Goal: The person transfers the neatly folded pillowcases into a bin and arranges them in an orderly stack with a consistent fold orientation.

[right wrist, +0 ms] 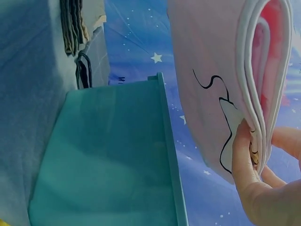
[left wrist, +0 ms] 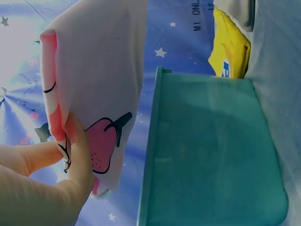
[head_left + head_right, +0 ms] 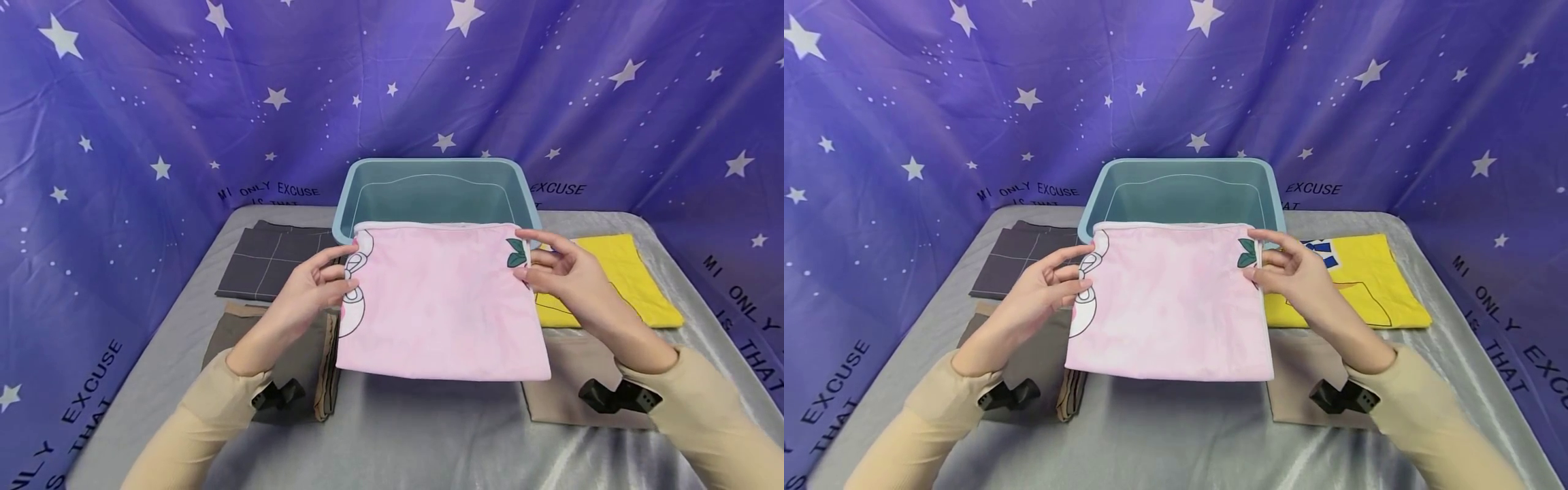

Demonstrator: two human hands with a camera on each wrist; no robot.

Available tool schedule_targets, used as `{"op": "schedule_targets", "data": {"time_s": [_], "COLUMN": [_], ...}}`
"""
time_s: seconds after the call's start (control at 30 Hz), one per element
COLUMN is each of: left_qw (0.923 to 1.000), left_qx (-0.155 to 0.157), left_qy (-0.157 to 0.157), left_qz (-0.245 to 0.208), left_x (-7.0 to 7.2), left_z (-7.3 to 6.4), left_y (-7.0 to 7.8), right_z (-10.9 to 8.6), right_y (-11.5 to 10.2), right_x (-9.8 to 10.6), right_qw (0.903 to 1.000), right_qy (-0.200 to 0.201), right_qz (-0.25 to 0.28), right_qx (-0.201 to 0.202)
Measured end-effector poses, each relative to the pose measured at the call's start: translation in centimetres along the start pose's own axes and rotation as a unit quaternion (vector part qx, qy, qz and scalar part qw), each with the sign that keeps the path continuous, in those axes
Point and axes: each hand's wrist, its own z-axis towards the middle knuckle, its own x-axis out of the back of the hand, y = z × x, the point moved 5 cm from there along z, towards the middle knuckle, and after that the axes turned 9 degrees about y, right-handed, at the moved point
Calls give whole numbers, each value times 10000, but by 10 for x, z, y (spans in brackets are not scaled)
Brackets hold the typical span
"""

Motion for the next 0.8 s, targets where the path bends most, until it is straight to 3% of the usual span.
{"op": "schedule_targets", "data": {"time_s": [0.13,0.8], "left_qw": [9998,9991], "left_qx": [-67,67], "left_qy": [-10,96], "left_qz": [-173,-396], "left_x": [-1,4], "left_z": [3,29], "left_y": [7,25], "right_z": [4,26], "right_y": [-3,-18], "right_x": [3,5], "right_qw": [9997,9962], "right_qy": [133,357], "right_qz": [-128,431], "right_qx": [-166,-667]}}
